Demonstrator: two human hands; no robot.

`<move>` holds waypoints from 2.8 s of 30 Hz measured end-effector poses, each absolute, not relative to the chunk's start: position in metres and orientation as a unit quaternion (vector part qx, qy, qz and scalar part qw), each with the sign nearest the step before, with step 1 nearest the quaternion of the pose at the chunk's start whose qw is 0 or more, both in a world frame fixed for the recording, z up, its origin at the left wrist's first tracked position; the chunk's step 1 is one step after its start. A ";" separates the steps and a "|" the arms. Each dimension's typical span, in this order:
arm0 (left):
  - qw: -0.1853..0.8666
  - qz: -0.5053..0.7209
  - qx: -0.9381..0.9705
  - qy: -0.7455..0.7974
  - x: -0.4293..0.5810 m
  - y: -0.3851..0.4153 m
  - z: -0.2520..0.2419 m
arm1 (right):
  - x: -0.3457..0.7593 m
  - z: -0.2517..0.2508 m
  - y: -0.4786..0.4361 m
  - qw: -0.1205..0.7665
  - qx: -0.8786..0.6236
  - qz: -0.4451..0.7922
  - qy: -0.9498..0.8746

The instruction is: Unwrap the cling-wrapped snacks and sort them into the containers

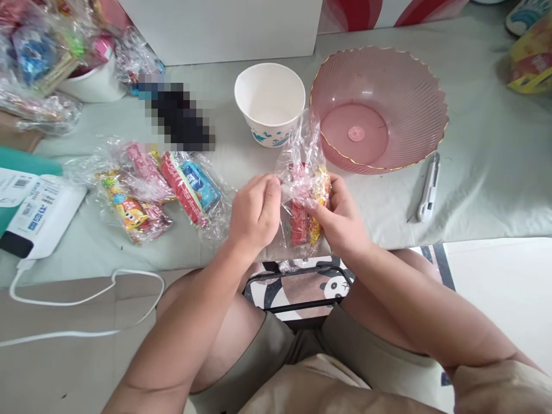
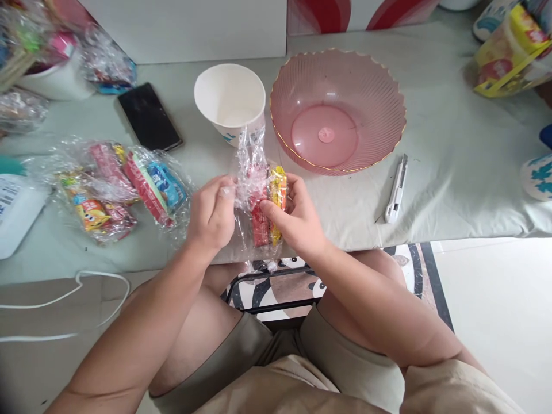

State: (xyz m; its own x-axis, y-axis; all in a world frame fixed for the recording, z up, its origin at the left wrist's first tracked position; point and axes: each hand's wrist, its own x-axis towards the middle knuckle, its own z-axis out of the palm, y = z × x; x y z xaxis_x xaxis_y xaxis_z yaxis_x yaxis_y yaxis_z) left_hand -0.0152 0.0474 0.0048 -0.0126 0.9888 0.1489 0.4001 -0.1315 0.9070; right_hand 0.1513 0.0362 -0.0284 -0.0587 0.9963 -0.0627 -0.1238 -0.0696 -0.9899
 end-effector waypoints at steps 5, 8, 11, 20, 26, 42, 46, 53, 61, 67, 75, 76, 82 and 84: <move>0.384 0.413 0.572 0.596 -0.020 0.048 0.013 | 0.151 -0.032 0.035 0.497 -0.485 0.526 -0.490; 0.415 0.458 0.533 0.578 -0.025 0.050 0.013 | 0.153 -0.038 0.037 0.502 -0.496 0.503 -0.499; 0.358 0.478 0.585 0.549 -0.029 0.050 0.013 | 0.154 -0.039 0.038 0.502 -0.500 0.494 -0.505; 0.404 0.497 0.563 0.522 -0.021 0.033 0.024 | 0.147 -0.033 0.036 0.493 -0.466 0.548 -0.490; 0.408 0.611 0.510 0.447 -0.014 0.031 0.016 | 0.140 -0.034 0.040 0.508 -0.395 0.642 -0.418; 0.560 0.482 0.475 0.477 -0.004 0.049 -0.008 | 0.162 0.001 0.028 0.464 -0.453 0.404 -0.645; 0.677 0.440 0.368 0.461 -0.009 0.050 0.000 | 0.167 0.006 0.032 0.532 -0.438 0.483 -0.541; 0.591 0.457 0.451 0.488 -0.012 0.047 -0.013 | 0.171 0.012 0.032 0.466 -0.435 0.532 -0.557; 0.685 0.418 0.367 0.471 -0.018 0.048 -0.001 | 0.176 0.015 0.036 0.580 -0.431 0.492 -0.485; 0.609 0.461 0.439 0.474 -0.015 0.046 -0.008 | 0.177 0.017 0.033 0.464 -0.432 0.550 -0.544; 0.641 0.485 0.401 0.440 -0.002 0.044 -0.013 | 0.165 0.022 0.027 0.388 -0.480 0.494 -0.613; 0.647 0.486 0.381 0.448 -0.004 0.045 -0.010 | 0.169 0.021 0.027 0.417 -0.479 0.487 -0.599; 0.681 0.460 0.318 0.473 -0.022 0.050 0.011 | 0.189 0.016 0.026 0.549 -0.477 0.442 -0.525; 0.688 0.457 0.305 0.474 -0.026 0.050 0.015 | 0.190 0.013 0.026 0.534 -0.516 0.384 -0.549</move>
State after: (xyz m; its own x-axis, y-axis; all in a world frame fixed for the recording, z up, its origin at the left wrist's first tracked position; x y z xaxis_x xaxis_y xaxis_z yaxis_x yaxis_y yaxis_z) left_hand -0.0259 0.0504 0.0145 0.1330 0.9182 -0.3731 -0.3399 0.3958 0.8531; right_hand 0.1901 0.0262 0.0132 0.1021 0.9764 0.1904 0.1562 0.1733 -0.9724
